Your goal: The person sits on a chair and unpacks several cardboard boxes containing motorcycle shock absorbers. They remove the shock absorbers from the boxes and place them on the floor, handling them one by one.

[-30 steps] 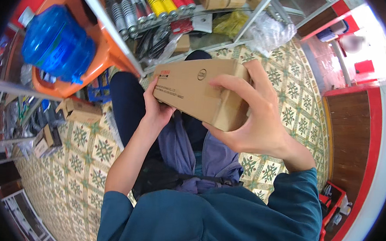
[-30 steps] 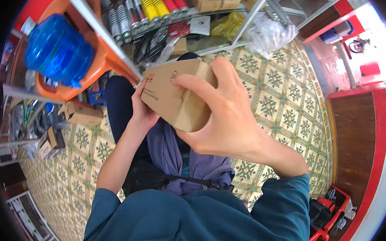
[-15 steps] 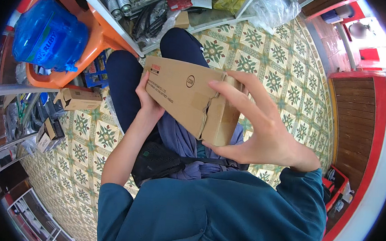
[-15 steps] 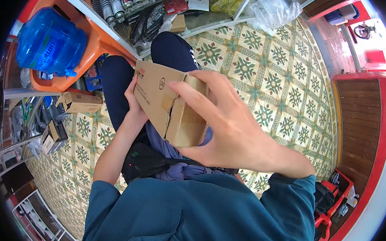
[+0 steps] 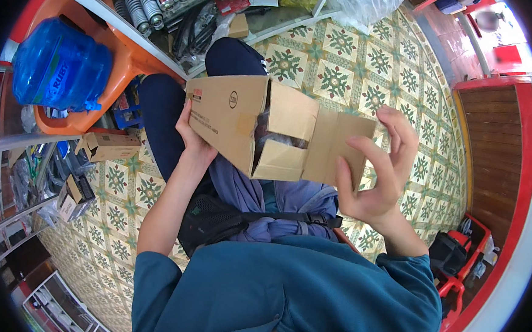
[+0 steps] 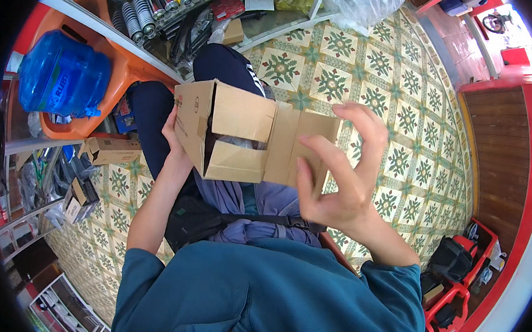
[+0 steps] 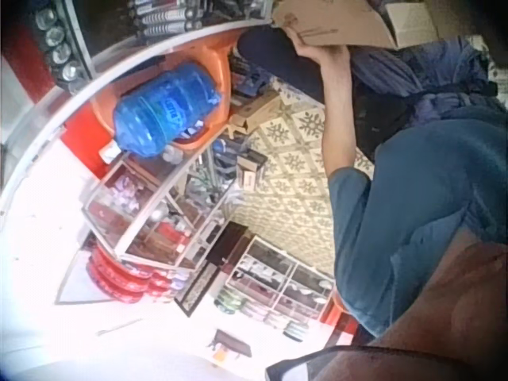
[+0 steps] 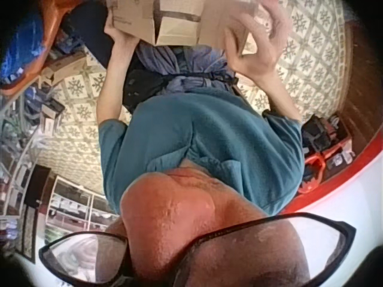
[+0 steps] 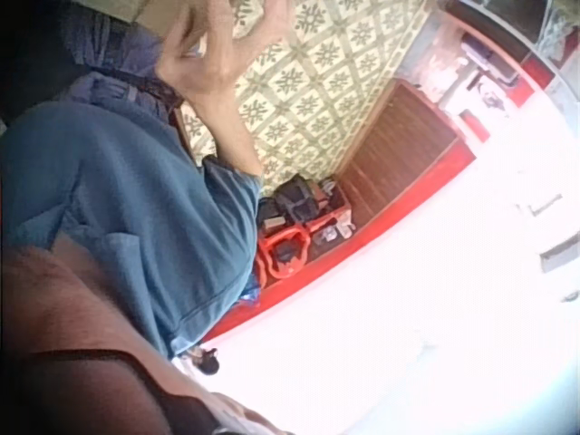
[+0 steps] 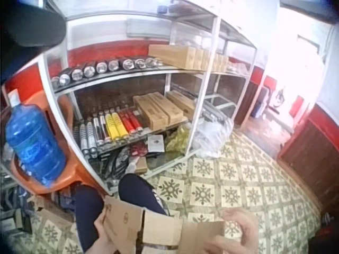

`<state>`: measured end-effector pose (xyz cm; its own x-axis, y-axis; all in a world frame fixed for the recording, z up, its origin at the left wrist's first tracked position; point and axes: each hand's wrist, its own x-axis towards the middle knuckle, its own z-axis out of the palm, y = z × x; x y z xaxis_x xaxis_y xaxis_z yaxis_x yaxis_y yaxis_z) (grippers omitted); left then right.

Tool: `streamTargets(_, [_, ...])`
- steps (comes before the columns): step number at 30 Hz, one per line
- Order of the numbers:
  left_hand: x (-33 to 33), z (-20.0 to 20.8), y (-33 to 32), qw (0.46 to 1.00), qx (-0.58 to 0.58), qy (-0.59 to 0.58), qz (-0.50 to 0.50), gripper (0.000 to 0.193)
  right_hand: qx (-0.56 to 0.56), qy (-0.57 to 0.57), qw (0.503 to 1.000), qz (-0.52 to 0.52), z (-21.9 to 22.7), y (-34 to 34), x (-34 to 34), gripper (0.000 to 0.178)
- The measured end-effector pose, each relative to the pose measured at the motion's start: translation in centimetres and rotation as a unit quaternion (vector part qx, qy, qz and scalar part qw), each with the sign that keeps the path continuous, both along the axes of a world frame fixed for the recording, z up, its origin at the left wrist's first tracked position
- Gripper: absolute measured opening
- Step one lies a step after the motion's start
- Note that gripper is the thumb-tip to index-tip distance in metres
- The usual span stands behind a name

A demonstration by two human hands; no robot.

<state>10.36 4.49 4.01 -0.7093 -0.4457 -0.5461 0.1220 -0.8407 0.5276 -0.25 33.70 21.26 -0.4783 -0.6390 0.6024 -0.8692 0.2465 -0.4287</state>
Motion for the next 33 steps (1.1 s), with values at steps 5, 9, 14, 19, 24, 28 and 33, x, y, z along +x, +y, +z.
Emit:
streamTargets(5, [0.1, -0.4, 0.1, 1.000, -0.013, 0.012, -0.014, 0.063, 0.152, 0.049, 0.987, 0.007, 1.1, 1.1, -0.9, 0.034])
streamTargets(9, [0.1, -1.0, 0.2, 1.000, -0.009, 0.025, -0.001, 0.060, 0.036, 0.040, 0.993, 0.101, 1.0, -1.4, -0.7, 0.038])
streamTargets(14, [0.0, -0.9, 0.3, 0.998, -0.043, -0.020, 0.046, 0.058, 0.014, 0.062, 0.994, 0.085, 0.5, -3.4, -2.2, 0.043])
streamTargets(19, [0.1, -0.9, 0.3, 0.998, -0.034, -0.025, 0.048, 0.057, -0.032, 0.099, 0.993, -0.056, -0.6, -2.1, -2.9, 0.032])
streamTargets(24, [0.6, -1.5, 0.2, 0.998, -0.033, -0.027, 0.052, 0.059, -0.094, -0.069, 0.992, -0.046, -3.1, -2.8, -1.3, 0.019])
streamTargets(28, [0.6, -0.8, 0.4, 0.997, -0.038, -0.022, 0.056, 0.059, -0.027, -0.131, 0.990, 0.053, -3.2, -1.9, -0.8, 0.039])
streamTargets(33, [-0.1, 0.1, 1.2, 0.999, 0.023, 0.028, 0.035, 0.063, 0.089, -0.231, 0.961, 0.122, -1.2, 0.0, 0.6, 0.108])
